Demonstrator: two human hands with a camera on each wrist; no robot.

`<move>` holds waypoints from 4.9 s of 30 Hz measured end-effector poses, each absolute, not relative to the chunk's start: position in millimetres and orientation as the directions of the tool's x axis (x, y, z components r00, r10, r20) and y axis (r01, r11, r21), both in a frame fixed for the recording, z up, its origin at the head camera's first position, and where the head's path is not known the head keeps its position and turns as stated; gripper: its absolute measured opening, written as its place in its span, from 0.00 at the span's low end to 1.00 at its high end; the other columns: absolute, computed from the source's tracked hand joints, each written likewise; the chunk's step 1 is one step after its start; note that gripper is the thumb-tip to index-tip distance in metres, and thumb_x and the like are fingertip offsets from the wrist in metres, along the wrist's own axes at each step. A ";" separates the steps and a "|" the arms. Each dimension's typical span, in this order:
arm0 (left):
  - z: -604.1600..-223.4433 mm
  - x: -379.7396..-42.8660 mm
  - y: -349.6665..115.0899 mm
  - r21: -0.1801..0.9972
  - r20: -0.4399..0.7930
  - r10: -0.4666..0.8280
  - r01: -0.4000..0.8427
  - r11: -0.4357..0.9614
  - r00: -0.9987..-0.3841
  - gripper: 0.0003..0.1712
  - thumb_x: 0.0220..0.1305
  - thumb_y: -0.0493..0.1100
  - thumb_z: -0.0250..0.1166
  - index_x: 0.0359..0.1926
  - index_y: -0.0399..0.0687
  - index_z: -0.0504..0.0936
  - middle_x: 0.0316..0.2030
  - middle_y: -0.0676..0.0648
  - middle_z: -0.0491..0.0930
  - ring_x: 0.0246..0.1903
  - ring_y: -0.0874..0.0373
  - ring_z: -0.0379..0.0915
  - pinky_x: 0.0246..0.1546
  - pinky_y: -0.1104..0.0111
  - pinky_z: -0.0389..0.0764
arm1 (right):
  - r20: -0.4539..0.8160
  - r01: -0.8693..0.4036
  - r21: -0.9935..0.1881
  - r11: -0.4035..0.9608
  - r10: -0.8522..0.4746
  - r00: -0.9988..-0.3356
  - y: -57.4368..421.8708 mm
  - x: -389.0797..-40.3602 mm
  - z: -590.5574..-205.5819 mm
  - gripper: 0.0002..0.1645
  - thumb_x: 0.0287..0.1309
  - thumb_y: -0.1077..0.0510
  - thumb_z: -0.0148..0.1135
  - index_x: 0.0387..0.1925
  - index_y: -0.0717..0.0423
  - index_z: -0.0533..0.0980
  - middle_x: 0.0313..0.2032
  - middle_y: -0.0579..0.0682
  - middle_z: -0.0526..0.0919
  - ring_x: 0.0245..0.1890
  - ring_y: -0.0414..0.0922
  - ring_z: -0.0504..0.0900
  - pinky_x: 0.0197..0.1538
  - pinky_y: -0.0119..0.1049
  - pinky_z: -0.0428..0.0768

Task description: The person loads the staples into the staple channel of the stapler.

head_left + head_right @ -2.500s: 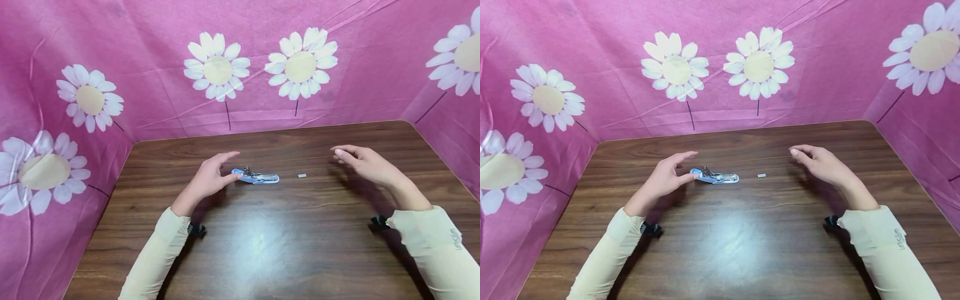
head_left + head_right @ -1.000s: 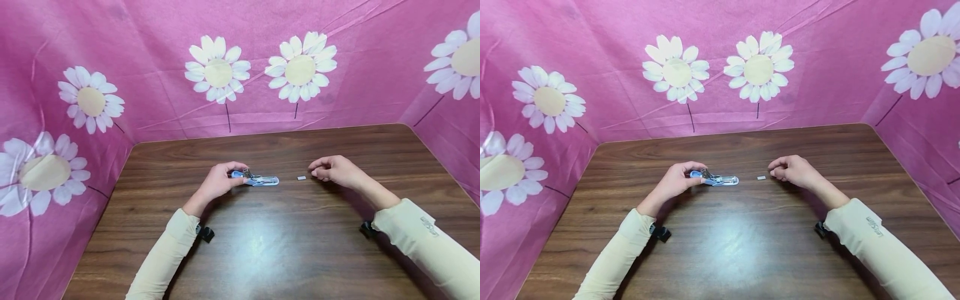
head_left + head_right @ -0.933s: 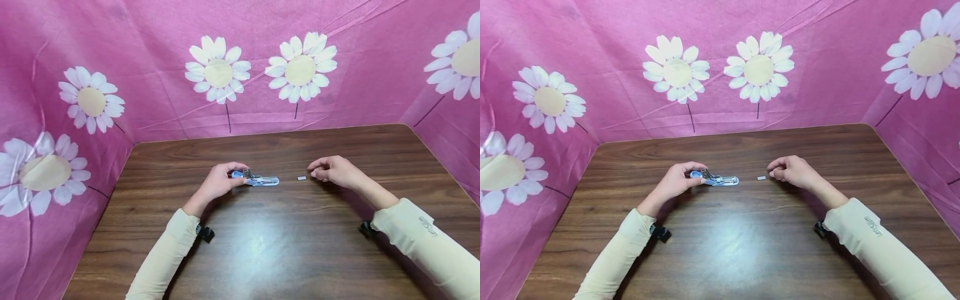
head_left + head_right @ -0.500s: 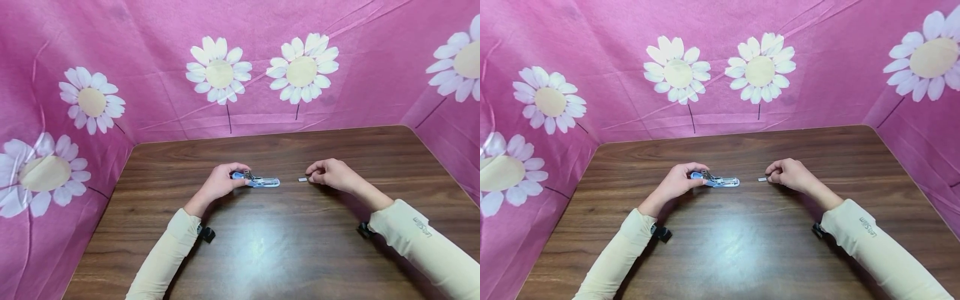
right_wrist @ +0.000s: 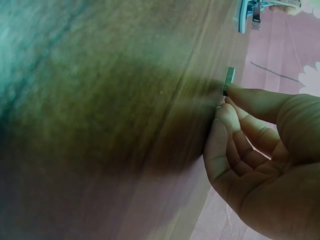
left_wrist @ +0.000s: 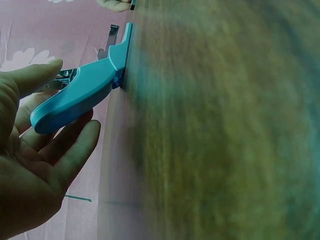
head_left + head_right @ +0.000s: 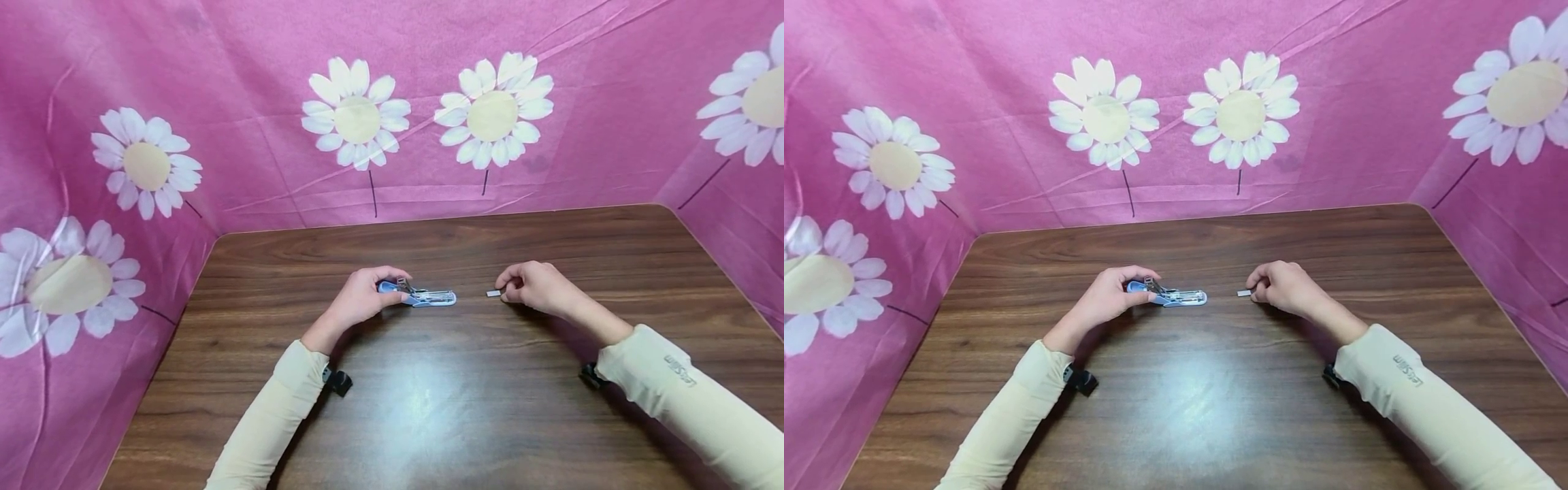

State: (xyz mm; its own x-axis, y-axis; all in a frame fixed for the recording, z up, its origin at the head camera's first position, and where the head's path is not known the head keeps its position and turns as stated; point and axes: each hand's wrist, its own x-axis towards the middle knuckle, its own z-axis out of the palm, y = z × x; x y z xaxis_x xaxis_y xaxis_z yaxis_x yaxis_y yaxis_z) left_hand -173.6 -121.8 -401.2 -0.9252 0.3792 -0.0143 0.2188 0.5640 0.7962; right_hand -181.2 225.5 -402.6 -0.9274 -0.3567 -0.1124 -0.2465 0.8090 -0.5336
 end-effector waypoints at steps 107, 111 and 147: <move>-400.8 -176.7 -118.7 0.794 -0.041 0.392 0.209 0.571 -0.919 0.16 0.61 0.48 0.73 0.50 0.55 0.88 0.39 0.54 0.87 0.31 0.61 0.74 0.31 0.69 0.75 | 0.103 -0.520 -0.328 0.788 -0.517 -0.849 203.1 -177.4 -405.2 0.04 0.54 0.59 0.73 0.31 0.50 0.83 0.37 0.49 0.84 0.40 0.51 0.84 0.45 0.54 0.80; -401.2 -176.0 -117.9 0.797 -0.056 0.390 0.194 0.572 -0.919 0.17 0.60 0.47 0.74 0.50 0.56 0.88 0.38 0.54 0.87 0.28 0.61 0.74 0.30 0.69 0.75 | 0.113 -0.533 -0.332 0.778 -0.528 -0.841 203.3 -178.9 -407.0 0.05 0.55 0.58 0.73 0.28 0.48 0.82 0.36 0.48 0.84 0.38 0.50 0.83 0.44 0.54 0.80; -403.5 -172.7 -117.0 0.771 -0.059 0.385 0.203 0.604 -0.921 0.18 0.59 0.49 0.75 0.51 0.58 0.88 0.39 0.55 0.87 0.33 0.60 0.75 0.36 0.68 0.75 | -0.034 -0.127 -0.900 0.416 -0.358 -0.933 215.9 -177.1 -396.9 0.18 0.70 0.60 0.61 0.55 0.67 0.80 0.47 0.68 0.86 0.38 0.39 0.90 0.44 0.23 0.83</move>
State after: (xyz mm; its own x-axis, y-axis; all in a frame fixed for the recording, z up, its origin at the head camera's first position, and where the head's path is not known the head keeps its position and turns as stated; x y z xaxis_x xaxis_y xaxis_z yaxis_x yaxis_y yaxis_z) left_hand -172.7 -117.0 -403.5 -0.9211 0.3848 -0.0594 0.2027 0.6042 0.7706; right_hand -177.1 215.9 -396.9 -0.9332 -0.3576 -0.0341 -0.1267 0.4164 -0.9003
